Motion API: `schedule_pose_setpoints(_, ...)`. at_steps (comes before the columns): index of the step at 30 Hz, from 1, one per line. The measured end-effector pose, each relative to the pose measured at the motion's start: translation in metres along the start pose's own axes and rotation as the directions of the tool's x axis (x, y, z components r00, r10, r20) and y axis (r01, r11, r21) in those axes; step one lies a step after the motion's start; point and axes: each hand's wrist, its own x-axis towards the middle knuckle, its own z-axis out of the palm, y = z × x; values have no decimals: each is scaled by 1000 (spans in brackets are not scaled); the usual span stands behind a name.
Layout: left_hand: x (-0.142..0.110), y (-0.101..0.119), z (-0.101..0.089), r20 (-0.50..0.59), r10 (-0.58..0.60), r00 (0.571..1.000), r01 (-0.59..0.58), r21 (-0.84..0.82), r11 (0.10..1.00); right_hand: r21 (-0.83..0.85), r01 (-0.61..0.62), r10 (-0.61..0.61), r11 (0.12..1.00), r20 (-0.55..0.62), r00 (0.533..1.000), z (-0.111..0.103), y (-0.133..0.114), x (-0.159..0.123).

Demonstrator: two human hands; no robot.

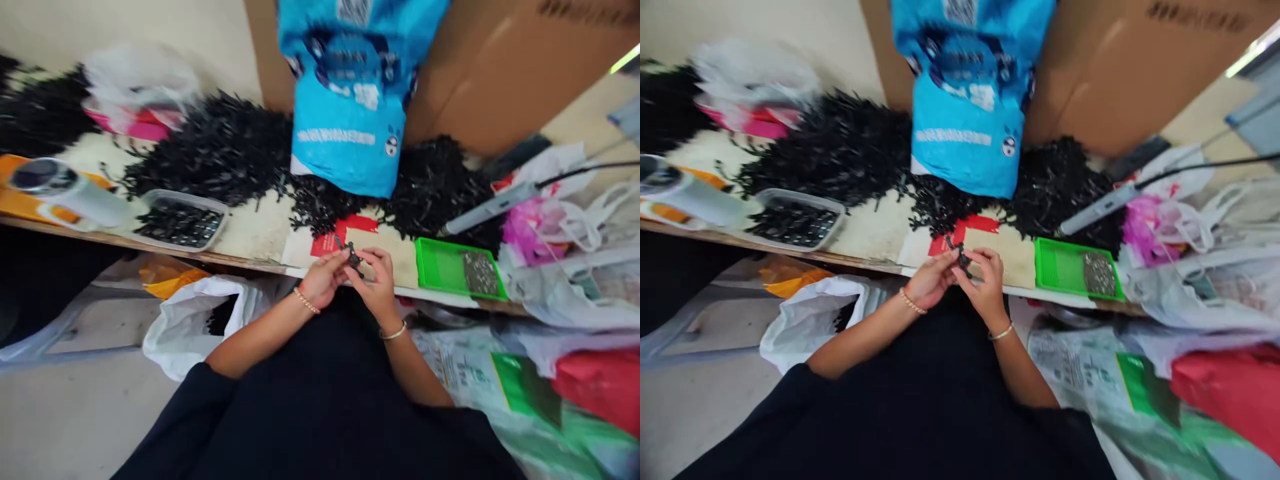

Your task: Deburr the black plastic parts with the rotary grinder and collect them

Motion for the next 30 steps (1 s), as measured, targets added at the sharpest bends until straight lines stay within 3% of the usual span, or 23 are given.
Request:
schedule_pose_setpoints(7,25,-15,19,-96,-39,995,49,98,994,94,-60,65,994,-48,997,-11,34,-3)
schedule_pose_setpoints(16,51,-23,34,-117,-18,993,44,228,973,189,-157,162,969,-9,987,-20,61,8)
schedule_pose_setpoints(18,55,-24,37,-130,-3,992,34,237,971,313,-247,247,917,39,968,-18,65,7)
schedule_pose_setpoints(21,59,-24,40,-132,11,991,22,244,970,543,-399,398,739,125,909,-15,69,6)
schedule_pose_setpoints(23,61,-24,40,-134,9,991,25,250,968,612,-464,457,641,182,870,-14,70,7)
schedule_pose_setpoints(30,59,-23,40,-135,-21,991,51,225,973,672,-521,497,526,254,830,-20,71,15)
